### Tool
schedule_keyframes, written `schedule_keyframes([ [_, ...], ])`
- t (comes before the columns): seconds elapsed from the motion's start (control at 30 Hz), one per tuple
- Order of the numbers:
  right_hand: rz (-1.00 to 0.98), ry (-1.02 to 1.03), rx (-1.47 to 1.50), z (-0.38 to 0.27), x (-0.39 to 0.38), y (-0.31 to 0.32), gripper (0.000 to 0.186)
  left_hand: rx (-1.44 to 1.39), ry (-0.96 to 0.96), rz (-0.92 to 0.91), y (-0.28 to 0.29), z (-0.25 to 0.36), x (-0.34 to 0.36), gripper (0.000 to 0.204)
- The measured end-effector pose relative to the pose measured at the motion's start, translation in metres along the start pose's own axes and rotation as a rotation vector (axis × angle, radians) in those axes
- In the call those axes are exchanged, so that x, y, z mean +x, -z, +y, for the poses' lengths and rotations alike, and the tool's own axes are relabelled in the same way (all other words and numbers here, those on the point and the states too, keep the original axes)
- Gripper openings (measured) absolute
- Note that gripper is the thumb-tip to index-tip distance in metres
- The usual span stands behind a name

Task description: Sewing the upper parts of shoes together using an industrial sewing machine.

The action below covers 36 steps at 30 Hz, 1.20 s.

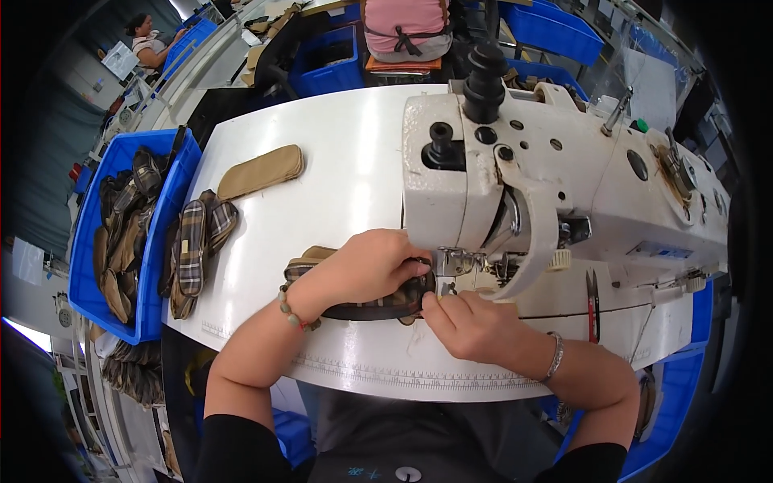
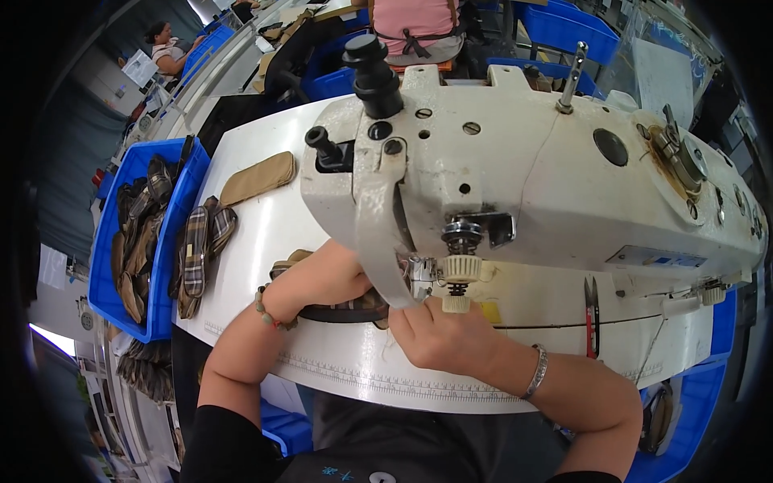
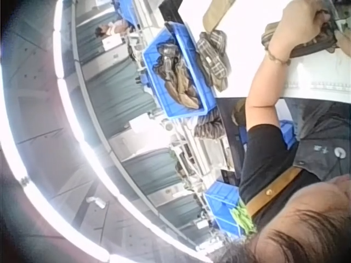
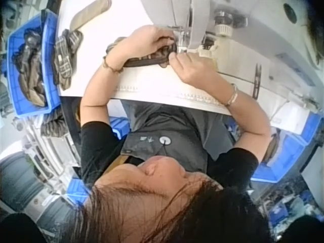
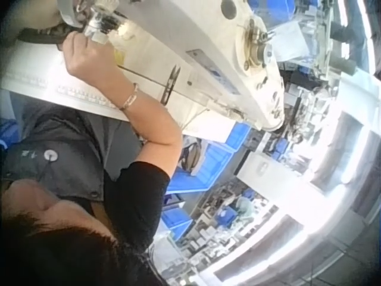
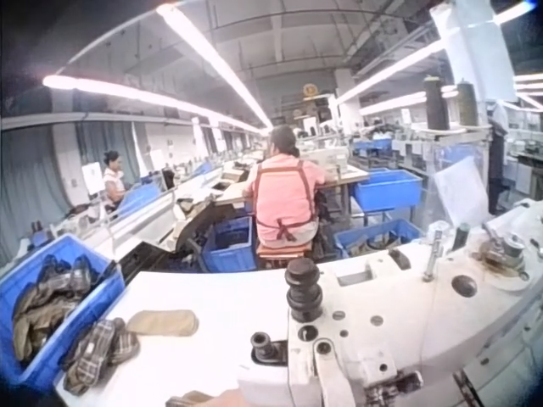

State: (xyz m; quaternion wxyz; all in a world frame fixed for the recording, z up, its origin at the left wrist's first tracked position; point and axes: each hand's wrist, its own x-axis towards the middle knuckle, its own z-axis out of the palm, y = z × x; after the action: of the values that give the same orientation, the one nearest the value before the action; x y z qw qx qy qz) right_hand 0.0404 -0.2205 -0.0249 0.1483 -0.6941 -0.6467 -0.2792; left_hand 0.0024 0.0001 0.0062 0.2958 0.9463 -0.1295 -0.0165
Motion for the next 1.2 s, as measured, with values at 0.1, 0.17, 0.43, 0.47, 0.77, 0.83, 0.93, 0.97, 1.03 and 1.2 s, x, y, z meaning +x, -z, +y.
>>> schedule_keyframes([
  [0.1,0.023,0.048,-0.016,0.001,0.007,0.005,0.02,-0.038,-0.032,0.024,0.0,-0.002,0.0,0.016],
  [0.17,-0.021,0.058,0.012,-0.001,0.005,0.004,0.021,-0.067,0.011,0.006,0.001,0.005,0.001,0.015],
  [0.43,-0.206,0.054,-0.008,-0.012,0.004,0.012,0.025,0.114,0.09,0.031,-0.004,0.017,-0.002,0.013],
  [0.47,-0.207,0.067,-0.031,-0.013,0.005,0.013,0.024,0.122,0.065,0.062,-0.003,0.017,-0.003,0.013],
  [0.77,-0.223,0.049,-0.059,-0.015,0.005,0.015,0.024,0.142,0.058,0.089,-0.005,0.017,0.0,0.013],
  [0.83,-0.232,0.041,-0.056,-0.014,0.005,0.016,0.024,0.116,0.048,0.108,-0.009,0.015,0.0,0.013],
  [0.93,-0.242,0.04,-0.039,-0.014,0.005,0.017,0.023,0.095,0.05,0.132,-0.009,0.016,0.0,0.013],
  [0.97,-0.25,0.032,-0.024,-0.014,0.006,0.018,0.023,0.098,0.062,0.139,-0.009,0.017,0.0,0.013],
  [1.03,-0.258,0.024,-0.011,-0.014,0.007,0.019,0.023,0.126,0.026,0.199,-0.011,0.017,0.0,0.014],
  [1.2,-0.333,-0.002,0.021,-0.018,0.006,0.021,0.028,0.089,0.153,0.151,-0.004,0.025,0.001,0.015],
])
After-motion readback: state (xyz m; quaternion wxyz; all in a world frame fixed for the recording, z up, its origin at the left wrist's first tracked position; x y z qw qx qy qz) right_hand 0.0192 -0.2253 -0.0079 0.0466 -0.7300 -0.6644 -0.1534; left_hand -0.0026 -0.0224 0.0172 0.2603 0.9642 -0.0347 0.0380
